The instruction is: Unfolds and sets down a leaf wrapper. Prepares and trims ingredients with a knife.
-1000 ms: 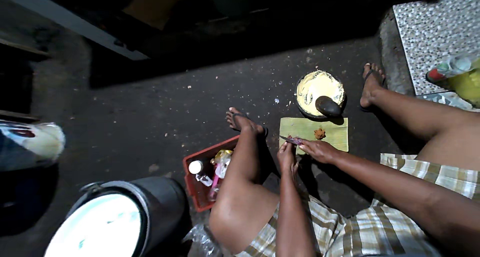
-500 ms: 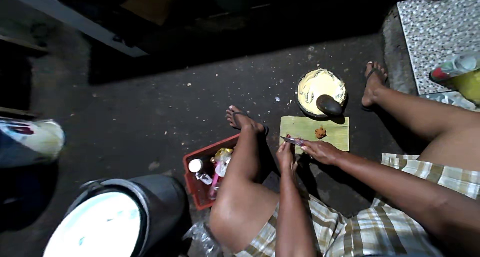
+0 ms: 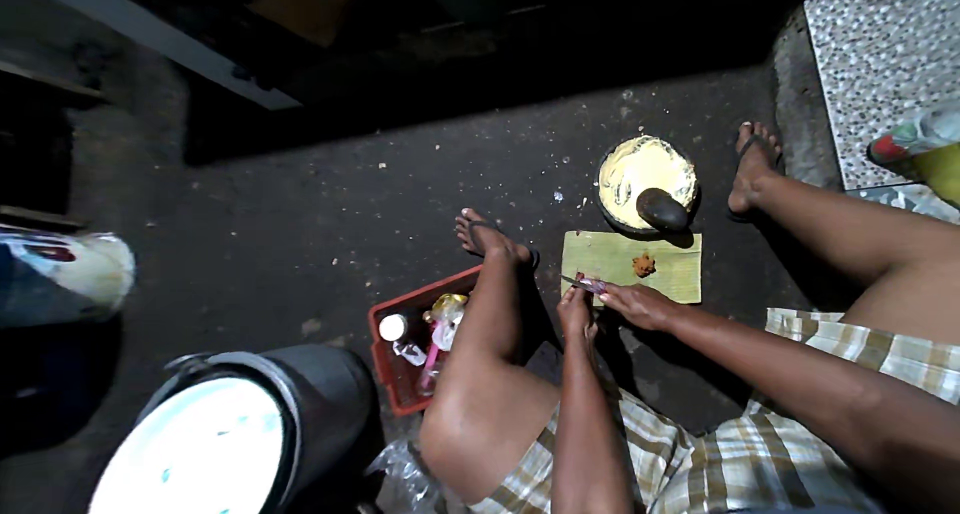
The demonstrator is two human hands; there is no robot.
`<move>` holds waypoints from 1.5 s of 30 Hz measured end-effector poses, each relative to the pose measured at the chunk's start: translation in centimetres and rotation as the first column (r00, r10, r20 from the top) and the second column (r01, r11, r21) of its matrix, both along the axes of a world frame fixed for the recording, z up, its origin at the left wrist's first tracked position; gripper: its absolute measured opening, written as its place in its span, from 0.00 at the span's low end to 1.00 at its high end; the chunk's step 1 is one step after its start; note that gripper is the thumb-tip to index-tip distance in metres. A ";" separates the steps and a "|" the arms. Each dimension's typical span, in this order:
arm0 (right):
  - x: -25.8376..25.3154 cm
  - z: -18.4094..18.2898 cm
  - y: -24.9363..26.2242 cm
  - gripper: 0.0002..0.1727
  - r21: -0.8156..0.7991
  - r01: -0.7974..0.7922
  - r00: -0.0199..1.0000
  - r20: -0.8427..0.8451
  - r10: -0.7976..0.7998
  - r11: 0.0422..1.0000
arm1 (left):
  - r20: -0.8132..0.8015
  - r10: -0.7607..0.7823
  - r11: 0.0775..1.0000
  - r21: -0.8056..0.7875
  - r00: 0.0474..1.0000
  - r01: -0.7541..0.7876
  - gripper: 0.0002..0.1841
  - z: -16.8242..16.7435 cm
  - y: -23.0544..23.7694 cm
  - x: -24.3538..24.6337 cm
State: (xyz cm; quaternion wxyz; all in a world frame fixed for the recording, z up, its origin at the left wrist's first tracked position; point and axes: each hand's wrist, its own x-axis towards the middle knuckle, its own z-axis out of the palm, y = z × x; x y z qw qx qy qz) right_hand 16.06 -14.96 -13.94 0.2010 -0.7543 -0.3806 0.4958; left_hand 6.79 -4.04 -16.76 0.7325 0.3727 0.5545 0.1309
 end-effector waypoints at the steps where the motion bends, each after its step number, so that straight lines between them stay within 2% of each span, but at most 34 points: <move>1: 0.1 0.0 -0.1 0.32 -0.011 0.000 1.000 0.003 0.000 1.000 | 0.005 0.002 1.000 -0.006 1.000 -0.002 0.13 -0.1 0.0 0.1; 8: 1.8 -2.4 0.3 0.31 -0.003 0.077 0.997 -0.009 -0.077 0.997 | 0.061 -0.032 0.997 -0.071 0.998 0.036 0.12 0.4 -0.3 0.6; 14: 0.4 -1.3 0.1 0.32 0.000 -0.005 1.000 -0.002 0.005 1.000 | -0.034 0.012 1.000 -0.007 0.999 -0.013 0.13 -0.7 0.4 0.4; 19: 0.7 -1.4 -0.3 0.31 -0.016 -0.004 1.000 0.011 0.004 1.000 | 0.007 0.015 1.000 -0.016 1.000 -0.015 0.12 -0.5 0.2 0.6; 27: 1.6 -3.1 1.8 0.30 -0.018 0.039 0.999 0.011 -0.039 0.999 | 0.042 -0.015 0.996 -0.083 0.999 0.019 0.12 -0.6 -0.4 0.4; 31: 0.7 -2.1 1.1 0.31 -0.009 -0.009 1.000 -0.011 0.009 1.000 | -0.016 0.025 0.999 -0.038 1.000 -0.026 0.12 -0.7 0.1 0.3; 36: 0.5 -1.6 -0.6 0.32 -0.026 -0.007 1.000 -0.006 0.007 1.000 | -0.005 0.032 0.999 -0.026 0.999 -0.032 0.13 -0.8 0.2 0.5; 45: 1.6 -3.2 1.8 0.29 -0.015 0.038 0.999 0.024 -0.037 0.999 | 0.030 -0.046 0.996 -0.070 0.998 0.048 0.12 -0.2 -0.6 0.5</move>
